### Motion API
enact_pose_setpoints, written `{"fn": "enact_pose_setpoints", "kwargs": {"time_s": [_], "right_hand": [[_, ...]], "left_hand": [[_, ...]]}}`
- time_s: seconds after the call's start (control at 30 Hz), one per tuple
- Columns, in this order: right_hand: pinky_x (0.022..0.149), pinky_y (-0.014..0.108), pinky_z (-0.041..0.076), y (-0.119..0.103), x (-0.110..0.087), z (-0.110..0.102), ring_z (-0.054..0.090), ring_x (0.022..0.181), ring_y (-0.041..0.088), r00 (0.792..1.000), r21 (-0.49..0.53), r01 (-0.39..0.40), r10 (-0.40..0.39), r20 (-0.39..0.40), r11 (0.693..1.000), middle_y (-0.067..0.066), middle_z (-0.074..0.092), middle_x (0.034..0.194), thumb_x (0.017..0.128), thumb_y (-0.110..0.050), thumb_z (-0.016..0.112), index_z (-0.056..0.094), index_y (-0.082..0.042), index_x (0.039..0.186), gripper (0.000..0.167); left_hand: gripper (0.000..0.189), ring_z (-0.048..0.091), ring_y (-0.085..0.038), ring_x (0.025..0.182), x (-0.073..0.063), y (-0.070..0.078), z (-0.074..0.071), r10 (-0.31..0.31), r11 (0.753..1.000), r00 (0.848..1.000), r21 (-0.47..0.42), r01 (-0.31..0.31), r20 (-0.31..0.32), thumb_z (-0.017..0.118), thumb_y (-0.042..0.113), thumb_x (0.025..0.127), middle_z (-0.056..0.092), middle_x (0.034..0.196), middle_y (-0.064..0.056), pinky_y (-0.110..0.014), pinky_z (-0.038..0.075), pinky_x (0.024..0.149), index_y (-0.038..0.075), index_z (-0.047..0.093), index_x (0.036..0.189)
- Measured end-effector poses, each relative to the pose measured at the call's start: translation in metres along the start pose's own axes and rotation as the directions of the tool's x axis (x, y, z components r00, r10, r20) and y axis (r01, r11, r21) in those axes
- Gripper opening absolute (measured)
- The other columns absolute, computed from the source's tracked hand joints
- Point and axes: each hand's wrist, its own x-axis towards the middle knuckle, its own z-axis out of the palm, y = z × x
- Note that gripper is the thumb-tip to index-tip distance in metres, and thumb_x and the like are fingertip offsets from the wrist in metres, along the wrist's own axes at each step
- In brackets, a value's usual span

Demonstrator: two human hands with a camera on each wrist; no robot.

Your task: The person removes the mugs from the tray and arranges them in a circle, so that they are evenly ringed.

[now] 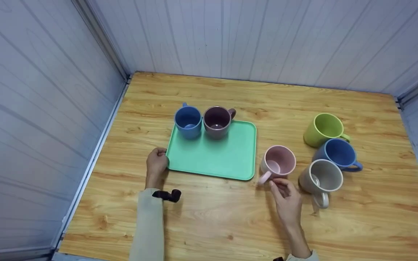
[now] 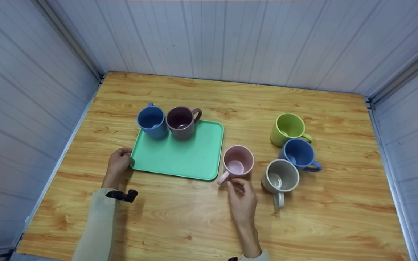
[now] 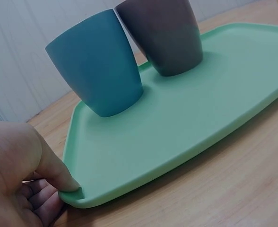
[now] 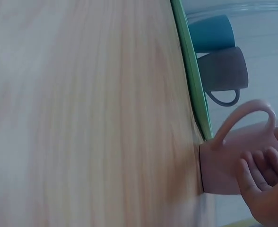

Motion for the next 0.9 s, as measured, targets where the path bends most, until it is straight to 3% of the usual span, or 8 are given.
{"fn": "enact_pose_setpoints", "kwargs": {"time_s": [0.2,0.37,0.6,0.9], "right_hand": [[0.078,0.016,0.052,0.014,0.001,0.014,0.065,0.087,0.0,0.997,-0.006,-0.074,0.074,0.034,0.997,0.022,0.068,0.101,0.083,0.001,0.07,0.067,0.009,0.104,0.023],[0.074,0.015,0.052,-0.005,-0.004,0.022,0.064,0.082,0.001,0.995,-0.028,-0.101,0.102,0.024,0.994,0.02,0.07,0.094,0.083,-0.001,0.07,0.069,0.009,0.098,0.018],[0.072,0.012,0.051,-0.013,-0.01,0.023,0.063,0.079,-0.003,1.0,-0.028,-0.011,0.011,-0.018,1.0,0.025,0.069,0.088,0.083,0.002,0.069,0.068,0.012,0.092,0.013],[0.071,0.014,0.052,-0.01,-0.014,0.021,0.067,0.083,0.002,0.997,-0.001,0.059,-0.059,-0.058,0.998,0.029,0.068,0.095,0.083,0.006,0.068,0.067,0.015,0.092,0.013]], "left_hand": [[0.037,0.048,-0.023,0.098,0.0,0.0,0.0,0.002,1.0,1.0,0.003,-0.002,0.0,0.033,0.002,0.09,0.053,0.11,-0.012,-0.032,0.04,0.084,0.002,0.057,0.118],[0.037,0.048,-0.024,0.099,-0.001,0.0,0.0,-0.001,1.0,1.0,-0.01,0.001,0.003,0.033,0.001,0.09,0.053,0.111,-0.012,-0.033,0.04,0.084,0.002,0.056,0.119],[0.036,0.049,-0.025,0.098,-0.001,0.0,0.001,0.002,1.0,1.0,-0.023,-0.002,-0.005,0.033,0.003,0.091,0.054,0.109,-0.012,-0.033,0.04,0.083,0.003,0.057,0.118],[0.035,0.049,-0.024,0.096,0.0,-0.001,0.001,-0.005,0.999,1.0,-0.051,0.004,-0.017,0.034,0.001,0.089,0.054,0.107,-0.011,-0.032,0.04,0.081,0.003,0.058,0.115]]}}
